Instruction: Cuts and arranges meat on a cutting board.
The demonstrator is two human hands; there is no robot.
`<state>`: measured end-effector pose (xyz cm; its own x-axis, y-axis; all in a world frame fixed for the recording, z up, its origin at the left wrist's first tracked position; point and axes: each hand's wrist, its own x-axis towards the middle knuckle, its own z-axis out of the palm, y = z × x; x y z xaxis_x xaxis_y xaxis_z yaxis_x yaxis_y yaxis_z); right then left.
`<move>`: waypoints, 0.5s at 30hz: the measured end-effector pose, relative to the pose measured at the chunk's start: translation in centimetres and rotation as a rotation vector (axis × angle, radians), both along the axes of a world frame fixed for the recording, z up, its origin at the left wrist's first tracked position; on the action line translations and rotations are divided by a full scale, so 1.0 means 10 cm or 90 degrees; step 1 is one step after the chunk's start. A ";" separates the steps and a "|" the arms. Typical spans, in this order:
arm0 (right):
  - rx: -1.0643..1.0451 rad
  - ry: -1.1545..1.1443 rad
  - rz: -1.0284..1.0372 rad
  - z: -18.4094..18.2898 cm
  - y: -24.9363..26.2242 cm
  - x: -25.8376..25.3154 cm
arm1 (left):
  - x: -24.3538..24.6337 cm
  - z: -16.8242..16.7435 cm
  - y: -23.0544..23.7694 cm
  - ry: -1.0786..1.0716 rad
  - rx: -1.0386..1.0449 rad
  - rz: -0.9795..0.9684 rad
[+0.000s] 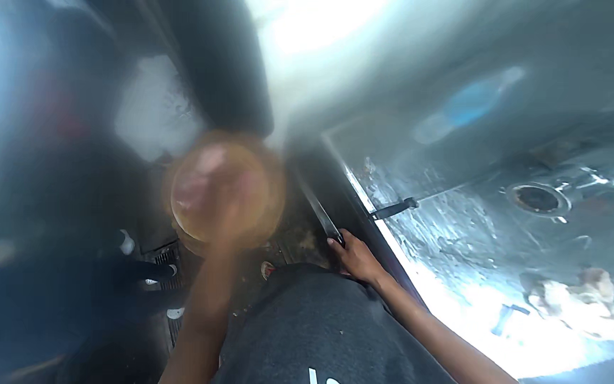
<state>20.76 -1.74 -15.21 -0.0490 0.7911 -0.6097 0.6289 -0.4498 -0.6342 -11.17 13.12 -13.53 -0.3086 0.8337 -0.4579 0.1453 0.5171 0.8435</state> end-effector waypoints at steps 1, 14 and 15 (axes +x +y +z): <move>-0.006 -0.021 0.018 0.06 0.05 -0.05 | -0.04 -0.12 -0.12 0.005 -0.029 0.003; -0.124 -0.031 0.174 0.09 1.26 -1.41 | -0.25 0.66 -0.32 0.445 0.020 -0.014; -0.119 -0.035 0.158 -0.02 1.29 -1.47 | -0.13 0.74 -0.20 0.437 0.021 -0.071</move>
<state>6.04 11.18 -15.42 -0.1903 0.6327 -0.7507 0.7650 -0.3836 -0.5173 -12.47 11.15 -6.11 -0.4312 0.8874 -0.1631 0.7023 0.4436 0.5568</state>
